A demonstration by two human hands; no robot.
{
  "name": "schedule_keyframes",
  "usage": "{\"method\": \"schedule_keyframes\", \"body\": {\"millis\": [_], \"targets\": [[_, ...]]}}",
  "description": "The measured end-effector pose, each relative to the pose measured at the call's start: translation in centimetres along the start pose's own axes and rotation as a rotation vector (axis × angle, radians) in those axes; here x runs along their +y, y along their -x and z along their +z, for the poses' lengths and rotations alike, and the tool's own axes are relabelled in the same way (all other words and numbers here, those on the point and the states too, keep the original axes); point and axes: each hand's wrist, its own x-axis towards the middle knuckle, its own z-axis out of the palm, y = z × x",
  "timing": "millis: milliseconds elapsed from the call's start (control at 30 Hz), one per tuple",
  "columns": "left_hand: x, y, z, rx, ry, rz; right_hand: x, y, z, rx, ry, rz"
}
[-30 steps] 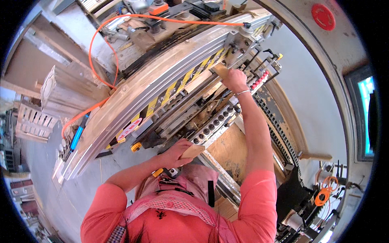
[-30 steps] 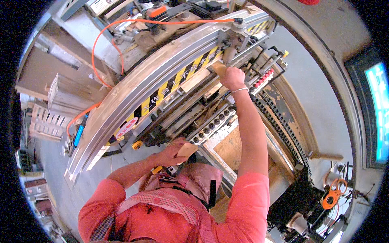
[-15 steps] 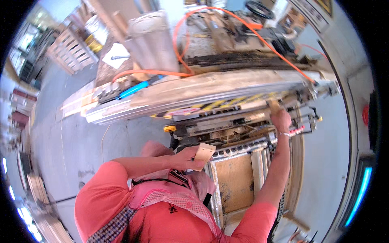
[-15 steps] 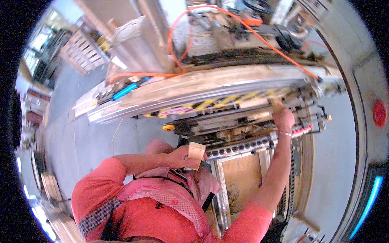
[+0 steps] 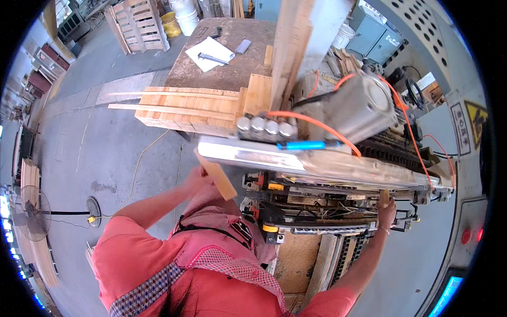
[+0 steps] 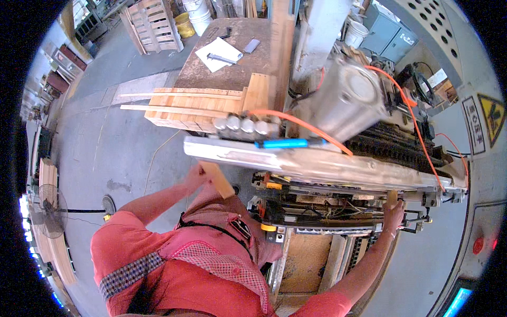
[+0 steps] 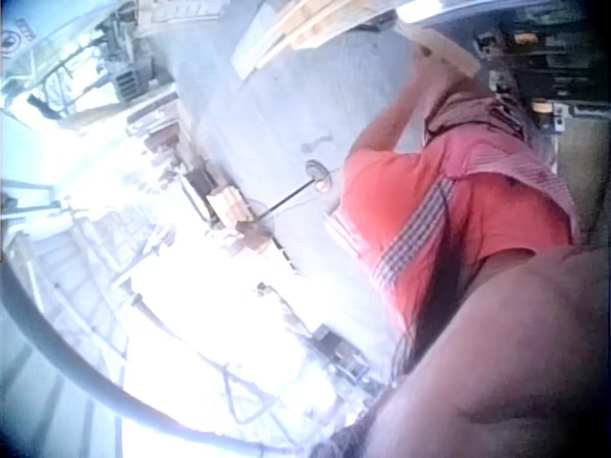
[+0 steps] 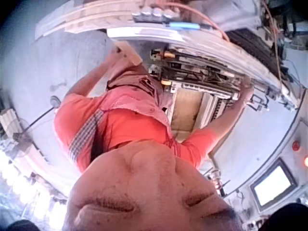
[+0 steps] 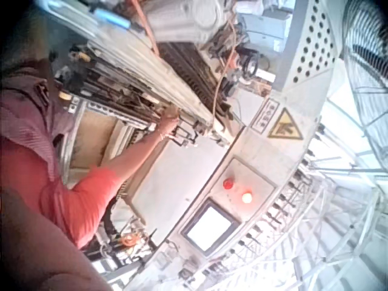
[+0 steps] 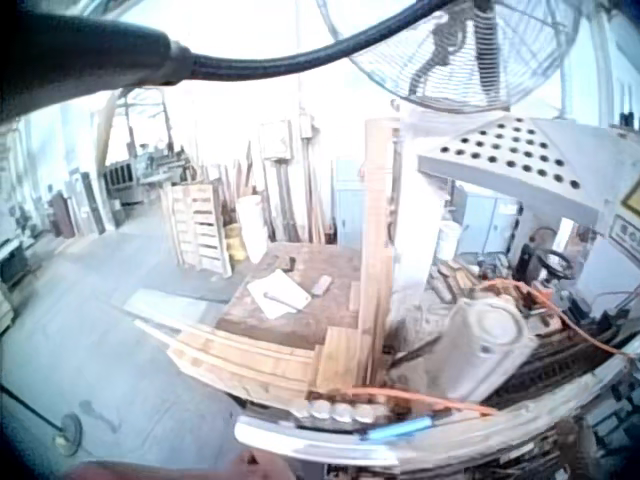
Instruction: The person operates a woodworking machine, repeatedly feeding small wooden blocks into the processing unit by hand. The person handles the blocks one at a time, placing them into the machine and then removing them to place them on a nearby stack.
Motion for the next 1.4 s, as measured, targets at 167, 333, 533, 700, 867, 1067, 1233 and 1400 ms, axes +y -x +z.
{"method": "schedule_keyframes", "body": {"millis": [167, 333, 533, 700, 867, 1067, 1233, 1400], "targets": [[3.8, -10.3, -7.0, 0.098, 0.106, 0.132, -5.2, 7.6, -2.2, 0.070, -0.152, -0.036], [2.5, -23.3, -9.4, -0.010, 0.159, 0.226, -8.7, 17.8, -2.4, -0.161, -0.247, -0.003], [0.8, -32.3, -7.4, -0.112, 0.110, 0.095, -10.7, 30.0, -3.8, -0.233, -0.377, 0.177], [1.2, -34.0, -6.0, -0.083, 0.122, 0.081, -12.3, 36.2, -5.3, -0.279, -0.402, 0.317], [2.5, -32.6, -5.2, -0.044, 0.070, 0.079, -10.9, 41.1, -3.1, -0.250, -0.697, 0.451], [2.1, -33.3, -5.9, -0.061, 0.027, 0.106, -12.4, 43.6, -3.9, -0.288, -0.571, 0.479], [2.3, -33.4, -5.8, -0.078, 0.053, 0.078, -14.1, 45.8, -5.1, -0.278, -0.401, 0.517], [1.5, -34.5, -3.9, -0.051, 0.093, 0.090, -12.9, 51.3, -4.3, -0.305, -0.271, 0.499]]}}
